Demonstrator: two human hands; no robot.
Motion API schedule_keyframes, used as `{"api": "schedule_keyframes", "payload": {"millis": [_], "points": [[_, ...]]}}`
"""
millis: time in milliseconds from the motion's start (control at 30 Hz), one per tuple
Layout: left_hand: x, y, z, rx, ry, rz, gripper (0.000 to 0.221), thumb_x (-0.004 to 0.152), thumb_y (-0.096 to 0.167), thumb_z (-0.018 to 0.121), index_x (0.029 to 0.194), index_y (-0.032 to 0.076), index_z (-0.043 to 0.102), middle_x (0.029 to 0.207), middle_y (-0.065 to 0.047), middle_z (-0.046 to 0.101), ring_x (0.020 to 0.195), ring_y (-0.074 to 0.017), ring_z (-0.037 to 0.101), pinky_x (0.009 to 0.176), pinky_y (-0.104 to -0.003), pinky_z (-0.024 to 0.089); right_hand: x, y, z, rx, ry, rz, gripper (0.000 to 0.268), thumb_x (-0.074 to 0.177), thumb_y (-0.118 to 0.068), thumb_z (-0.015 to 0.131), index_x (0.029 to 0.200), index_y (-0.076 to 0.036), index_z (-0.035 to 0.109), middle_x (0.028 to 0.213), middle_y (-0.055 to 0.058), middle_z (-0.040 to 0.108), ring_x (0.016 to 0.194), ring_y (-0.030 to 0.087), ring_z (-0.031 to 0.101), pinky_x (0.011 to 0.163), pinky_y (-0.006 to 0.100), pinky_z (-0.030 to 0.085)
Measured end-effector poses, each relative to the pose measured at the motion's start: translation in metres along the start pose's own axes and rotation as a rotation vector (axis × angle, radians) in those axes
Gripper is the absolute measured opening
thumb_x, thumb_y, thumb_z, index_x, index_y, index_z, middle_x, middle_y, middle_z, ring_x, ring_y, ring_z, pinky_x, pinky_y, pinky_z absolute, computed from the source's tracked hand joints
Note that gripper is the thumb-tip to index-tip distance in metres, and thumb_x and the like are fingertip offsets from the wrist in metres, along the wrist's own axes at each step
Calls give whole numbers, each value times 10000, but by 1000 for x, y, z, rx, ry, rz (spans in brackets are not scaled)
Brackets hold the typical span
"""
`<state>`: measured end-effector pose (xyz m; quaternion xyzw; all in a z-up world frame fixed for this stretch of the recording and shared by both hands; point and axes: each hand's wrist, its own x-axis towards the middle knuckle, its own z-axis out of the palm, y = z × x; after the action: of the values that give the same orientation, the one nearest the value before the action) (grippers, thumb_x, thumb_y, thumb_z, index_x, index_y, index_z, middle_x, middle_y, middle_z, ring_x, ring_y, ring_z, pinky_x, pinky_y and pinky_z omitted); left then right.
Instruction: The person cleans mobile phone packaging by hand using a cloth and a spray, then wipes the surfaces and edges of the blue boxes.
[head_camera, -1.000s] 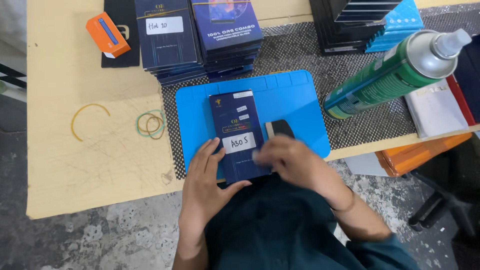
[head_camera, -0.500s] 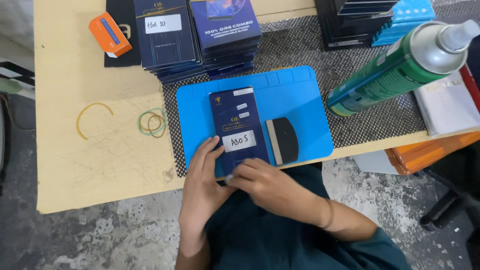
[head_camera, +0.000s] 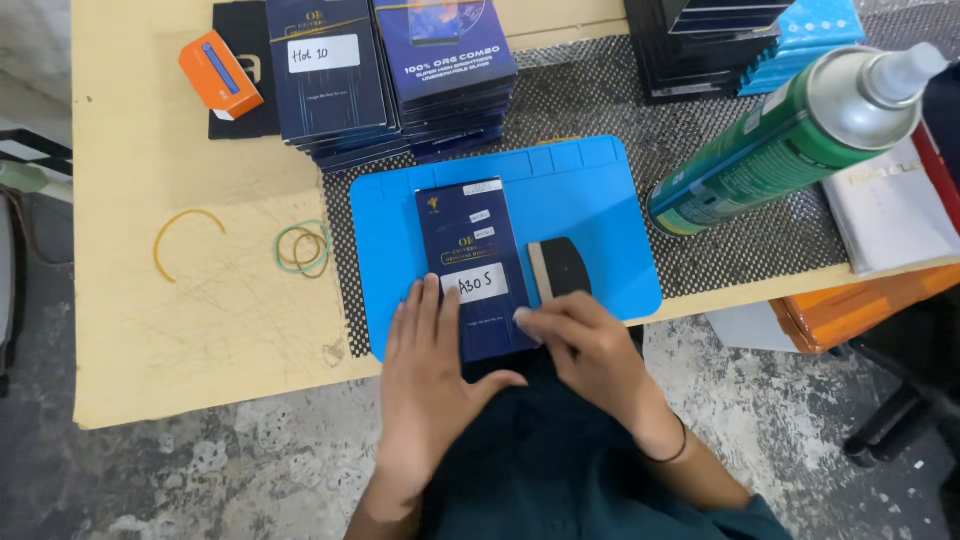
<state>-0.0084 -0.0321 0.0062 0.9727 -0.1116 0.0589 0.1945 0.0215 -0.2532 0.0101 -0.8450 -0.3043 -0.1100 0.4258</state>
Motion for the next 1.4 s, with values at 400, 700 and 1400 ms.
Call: {"api": "schedule_keyframes", "payload": {"millis": [400,700,1400], "points": [[3,34,46,334,102,-104,1097,816,799,673,1642,222,239,1625,-380,183,1536,-517,219,1224,-558,279,-11,-3,-38,168,-102,50,163,923,-57,708,1075,-90,754,1011,91,716,887,209,753,803,300,629],[0,30,14,-122,461,-62,902,977,730,178,1551,77,415,1534,-255,514,1400,-466,538,1050,-564,472,-11,7,-35,245,78,57,168,920,-34,707,1074,-79,757,1005,105,725,871,209,744,764,287,630],[-15,44,43,-607,462,70,780,1077,350,560,1606,-31,131,1565,-326,412,1424,-477,513,1074,-489,563,47,-54,-23,424,-88,-266,143,1000,-58,637,1130,-73,695,1060,120,662,903,234,707,789,291,631]]}}
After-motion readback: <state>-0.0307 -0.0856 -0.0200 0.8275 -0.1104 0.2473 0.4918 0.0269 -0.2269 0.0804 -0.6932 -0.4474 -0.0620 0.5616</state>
